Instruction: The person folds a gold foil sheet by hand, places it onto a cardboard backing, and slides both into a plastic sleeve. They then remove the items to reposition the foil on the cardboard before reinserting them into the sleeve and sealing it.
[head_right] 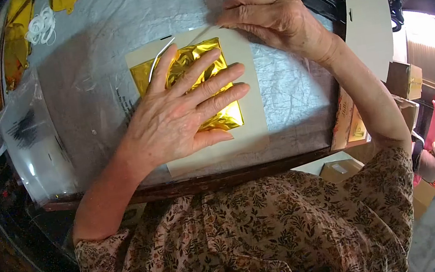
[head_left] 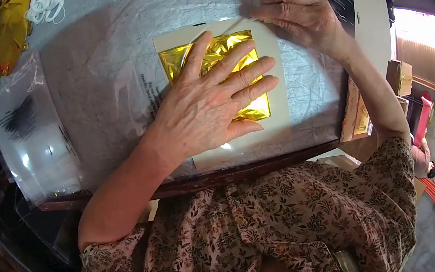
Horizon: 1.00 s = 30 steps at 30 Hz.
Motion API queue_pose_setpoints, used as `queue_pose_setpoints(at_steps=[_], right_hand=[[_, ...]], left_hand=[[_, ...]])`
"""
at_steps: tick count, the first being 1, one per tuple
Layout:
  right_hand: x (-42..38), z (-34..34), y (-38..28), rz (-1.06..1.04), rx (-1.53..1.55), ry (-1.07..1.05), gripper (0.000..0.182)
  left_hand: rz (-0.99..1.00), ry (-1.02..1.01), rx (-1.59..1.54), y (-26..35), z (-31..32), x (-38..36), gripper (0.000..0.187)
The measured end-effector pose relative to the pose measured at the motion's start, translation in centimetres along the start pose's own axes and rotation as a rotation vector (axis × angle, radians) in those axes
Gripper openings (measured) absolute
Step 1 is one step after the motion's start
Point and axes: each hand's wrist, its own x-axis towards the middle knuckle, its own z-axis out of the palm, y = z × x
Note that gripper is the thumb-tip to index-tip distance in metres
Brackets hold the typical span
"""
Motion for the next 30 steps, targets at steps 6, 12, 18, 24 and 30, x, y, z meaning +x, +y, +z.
queue_pose_setpoints(at_steps=[6,12,18,24,30], right_hand=[[0.7,-0.8,1.5,-0.037,0.092,-0.153,0.020],[2.6,-1.0,1.9,-0.100,0.122,-0.188,0.030],[3.7,2.5,8.1,-0.742,0.347,0.042,0.023],[2.9,0.5,6.8,-0.238,0.468,-0.062,0.026],[2.5,-2.9,3.4,-0.085,0.328,-0.090,0.022]], left_hand=[[-0.044,-0.101,-0.034,0.1,-0.3,0.1,0.080],[-0.061,-0.143,-0.044,0.0,-0.5,0.2,0.087],[-0.071,-0.166,-0.075,0.0,-0.3,0.3,0.088],[-0.081,-0.173,-0.080,0.0,-0.4,0.3,0.089],[-0.077,-0.171,-0.088,0.0,-0.5,0.4,0.087]])
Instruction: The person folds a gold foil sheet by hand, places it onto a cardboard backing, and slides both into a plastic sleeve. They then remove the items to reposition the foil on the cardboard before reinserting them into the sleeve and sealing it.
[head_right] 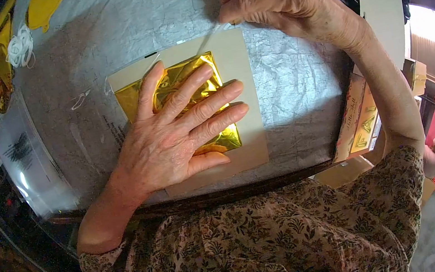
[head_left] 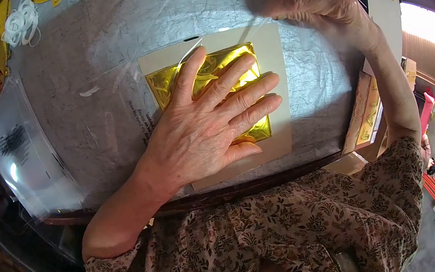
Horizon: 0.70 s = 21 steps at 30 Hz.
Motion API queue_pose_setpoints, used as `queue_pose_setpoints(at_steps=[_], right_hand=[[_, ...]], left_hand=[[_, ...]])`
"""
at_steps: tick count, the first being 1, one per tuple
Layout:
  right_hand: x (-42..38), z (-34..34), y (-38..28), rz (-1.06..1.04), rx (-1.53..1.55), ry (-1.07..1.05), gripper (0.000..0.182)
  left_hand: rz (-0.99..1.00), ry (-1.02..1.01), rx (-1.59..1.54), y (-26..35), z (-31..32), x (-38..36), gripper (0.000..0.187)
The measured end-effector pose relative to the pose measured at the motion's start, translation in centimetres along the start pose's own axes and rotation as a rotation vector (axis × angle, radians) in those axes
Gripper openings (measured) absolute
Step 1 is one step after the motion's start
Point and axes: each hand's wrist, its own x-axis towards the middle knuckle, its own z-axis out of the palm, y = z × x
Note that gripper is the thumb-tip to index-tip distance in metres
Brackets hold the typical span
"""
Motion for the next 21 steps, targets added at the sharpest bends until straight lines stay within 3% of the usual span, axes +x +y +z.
queue_pose_setpoints(at_steps=[1,7,8,10,15,17,21], right_hand=[[0.1,-0.6,-1.4,0.271,-0.067,-0.127,0.022],[1.2,0.8,1.6,0.220,-0.030,-0.196,0.023],[1.4,2.8,6.9,-0.391,-0.013,0.047,0.024],[1.5,3.6,9.1,-0.999,0.005,0.296,0.025],[1.2,-1.3,-1.0,-0.079,-0.226,-0.104,0.029],[1.3,-1.5,-2.8,0.108,-0.267,-0.180,0.030],[2.8,-1.6,-3.9,0.130,-0.264,-0.230,0.026]], left_hand=[[0.000,-0.001,0.000,0.0,0.0,0.0,0.087],[0.004,0.005,-0.005,-0.1,-0.1,0.0,0.086],[0.004,0.003,-0.012,-0.1,0.0,0.0,0.086],[0.004,0.002,-0.018,-0.1,0.0,-0.1,0.087],[0.001,0.014,-0.033,-0.1,0.3,-0.2,0.087],[0.001,0.011,-0.022,0.0,0.1,-0.2,0.087],[-0.003,0.003,-0.008,0.0,0.1,-0.2,0.087]])
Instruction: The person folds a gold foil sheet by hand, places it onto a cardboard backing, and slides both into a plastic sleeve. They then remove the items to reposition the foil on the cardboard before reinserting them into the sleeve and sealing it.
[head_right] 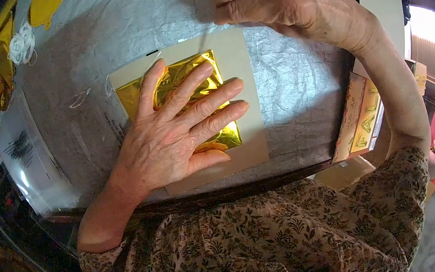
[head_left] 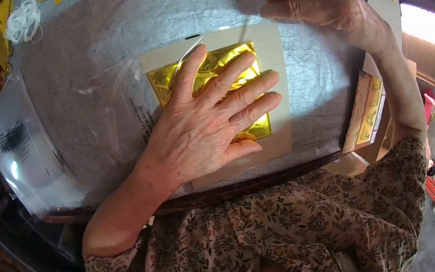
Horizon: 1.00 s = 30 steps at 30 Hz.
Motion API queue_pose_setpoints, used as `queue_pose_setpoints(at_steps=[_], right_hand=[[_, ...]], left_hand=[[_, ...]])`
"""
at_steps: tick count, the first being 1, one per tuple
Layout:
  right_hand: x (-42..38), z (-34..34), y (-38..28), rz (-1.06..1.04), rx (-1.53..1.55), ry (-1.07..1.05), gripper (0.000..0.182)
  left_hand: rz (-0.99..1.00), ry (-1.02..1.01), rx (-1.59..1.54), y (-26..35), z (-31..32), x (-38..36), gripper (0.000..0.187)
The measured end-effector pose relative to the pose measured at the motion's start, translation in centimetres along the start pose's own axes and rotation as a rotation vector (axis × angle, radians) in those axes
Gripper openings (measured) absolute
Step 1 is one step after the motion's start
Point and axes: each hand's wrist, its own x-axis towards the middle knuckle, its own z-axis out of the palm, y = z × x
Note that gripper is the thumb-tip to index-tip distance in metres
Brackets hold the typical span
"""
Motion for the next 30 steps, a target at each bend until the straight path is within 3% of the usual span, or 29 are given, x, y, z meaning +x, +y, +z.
queue_pose_setpoints(at_steps=[2,3,5,6,8,11,12,14,15,17,18,20,21,23,27,28,30], right_hand=[[1.1,1.5,2.3,-0.043,-0.026,-0.060,0.025],[2.7,4.6,6.6,-0.598,-0.121,0.350,0.024],[2.7,4.6,6.5,-1.147,-0.215,0.766,0.023],[1.3,1.5,1.9,-0.605,-0.081,0.368,0.022],[0.4,-0.2,-0.3,-0.057,0.050,-0.025,0.022],[1.3,1.6,3.1,-0.038,0.041,-0.144,0.023],[2.9,4.7,7.2,-0.569,-0.050,0.228,0.023],[3.5,4.8,6.8,-1.096,-0.145,0.608,0.023],[1.2,3.0,4.2,-0.622,-0.070,0.257,0.024],[0.7,3.2,4.1,-0.144,-0.002,-0.082,0.026],[1.6,6.0,7.7,-0.563,-0.081,0.213,0.026],[2.2,6.0,6.5,-0.977,-0.163,0.512,0.027],[0.4,4.4,3.7,-0.512,-0.026,0.273,0.027],[-1.1,2.6,2.0,-0.047,0.102,0.034,0.028],[-1.7,3.2,4.3,-0.011,-0.131,0.054,0.030],[-0.7,4.7,7.5,-0.415,-0.315,0.357,0.029],[-0.5,4.5,7.3,-0.821,-0.492,0.662,0.027]], left_hand=[[0.001,0.008,0.009,0.1,0.0,0.0,0.087],[0.003,0.017,0.017,0.1,0.0,0.1,0.087],[0.000,0.004,0.004,0.0,-0.1,0.0,0.087],[-0.002,-0.008,-0.007,0.0,-0.1,0.0,0.087],[0.003,-0.006,-0.008,0.0,-0.3,0.1,0.087],[0.002,-0.006,-0.019,-0.1,-0.2,0.1,0.086],[-0.001,-0.006,-0.029,-0.1,-0.2,0.1,0.086],[-0.003,-0.003,-0.026,0.0,-0.3,0.2,0.086],[-0.004,0.000,-0.022,0.0,-0.4,0.2,0.085],[-0.005,0.007,-0.026,0.0,-0.3,0.1,0.084],[-0.008,0.013,-0.036,0.1,-0.2,0.1,0.084],[-0.003,0.024,-0.036,0.0,-0.3,0.0,0.083],[0.000,0.037,-0.035,0.0,-0.3,0.0,0.082],[0.002,0.041,-0.034,-0.1,-0.1,-0.1,0.082],[0.009,0.049,-0.011,-0.1,-0.2,-0.1,0.081],[0.012,0.049,-0.010,-0.1,-0.1,-0.1,0.081],[0.012,0.052,-0.007,-0.2,0.1,-0.2,0.081]])
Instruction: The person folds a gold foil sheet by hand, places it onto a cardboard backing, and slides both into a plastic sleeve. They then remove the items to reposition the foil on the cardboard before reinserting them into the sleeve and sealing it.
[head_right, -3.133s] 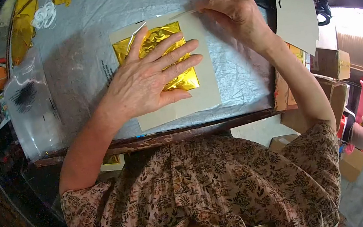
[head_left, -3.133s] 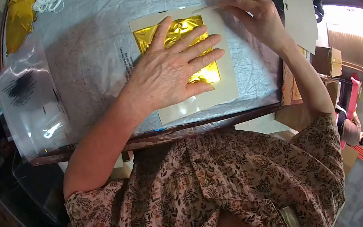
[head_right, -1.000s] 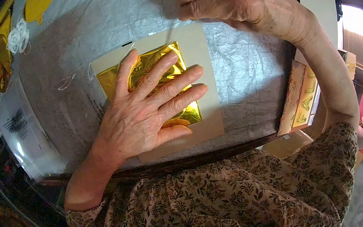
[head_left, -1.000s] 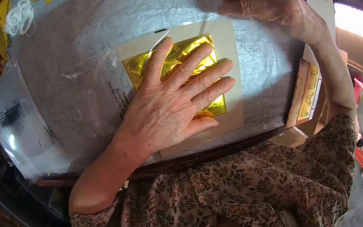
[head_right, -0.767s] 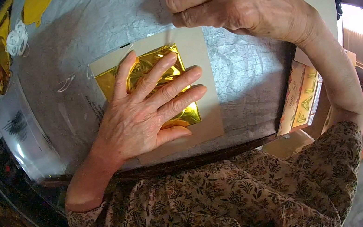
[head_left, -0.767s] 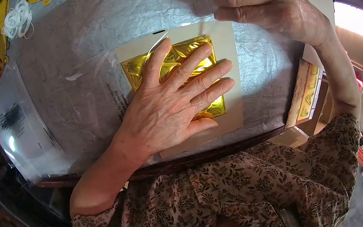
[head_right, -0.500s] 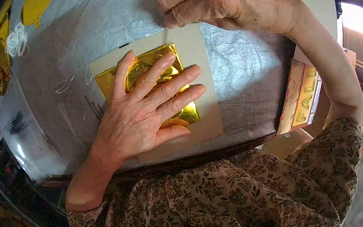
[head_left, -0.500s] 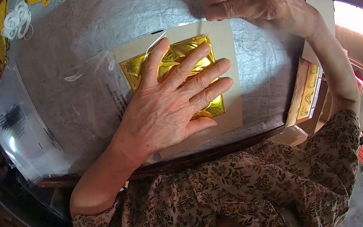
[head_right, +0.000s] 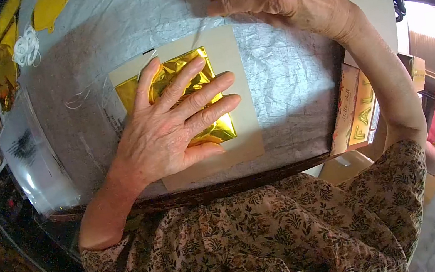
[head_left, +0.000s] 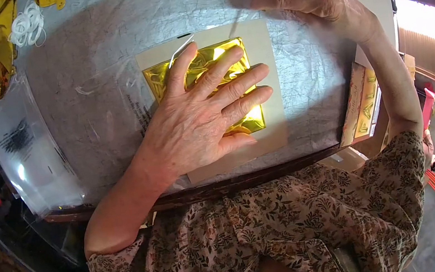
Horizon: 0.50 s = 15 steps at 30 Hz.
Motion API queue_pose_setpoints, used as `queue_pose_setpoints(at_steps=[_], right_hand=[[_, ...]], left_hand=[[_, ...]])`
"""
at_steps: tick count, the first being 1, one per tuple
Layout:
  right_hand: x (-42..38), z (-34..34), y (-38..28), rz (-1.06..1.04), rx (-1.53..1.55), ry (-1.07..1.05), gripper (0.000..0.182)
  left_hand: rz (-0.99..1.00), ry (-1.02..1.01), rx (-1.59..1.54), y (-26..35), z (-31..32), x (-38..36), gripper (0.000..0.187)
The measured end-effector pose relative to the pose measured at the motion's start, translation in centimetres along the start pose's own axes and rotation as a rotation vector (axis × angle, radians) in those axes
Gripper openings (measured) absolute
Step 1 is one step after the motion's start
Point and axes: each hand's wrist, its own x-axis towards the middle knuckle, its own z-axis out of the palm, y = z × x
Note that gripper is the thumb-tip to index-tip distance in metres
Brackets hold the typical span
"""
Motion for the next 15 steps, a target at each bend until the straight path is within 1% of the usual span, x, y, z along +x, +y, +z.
queue_pose_setpoints(at_steps=[1,3,6,7,9,10,12,13,15], right_hand=[[3.4,-2.3,-1.2,0.325,0.148,-0.353,0.026],[7.0,-4.2,-2.2,0.652,0.299,-0.704,0.026],[8.7,-4.1,-1.7,0.773,0.383,-0.726,0.026],[8.9,-4.1,-1.3,0.430,0.194,-0.795,0.027],[7.5,-2.5,-0.8,0.084,0.003,-0.841,0.028],[4.9,0.3,-0.5,0.124,0.291,-0.366,0.029],[1.7,3.0,0.8,0.157,0.561,0.122,0.029],[1.7,3.7,1.6,0.013,0.376,0.150,0.027],[1.9,2.1,1.3,-0.131,0.190,0.178,0.026]], left_hand=[[0.000,-0.002,0.002,0.0,-0.1,0.0,0.081],[-0.005,-0.003,0.006,0.1,-0.2,0.1,0.081],[-0.009,-0.007,-0.026,0.1,-0.2,0.1,0.082],[-0.011,-0.009,-0.028,0.1,-0.3,0.1,0.082],[-0.010,-0.006,-0.018,0.2,-0.4,0.2,0.082],[-0.009,-0.007,-0.018,0.1,-0.4,0.2,0.082],[-0.008,-0.009,-0.028,0.1,-0.4,0.2,0.082],[-0.008,-0.009,-0.028,0.1,-0.4,0.2,0.082],[-0.006,-0.001,-0.030,0.1,-0.5,0.3,0.082]])
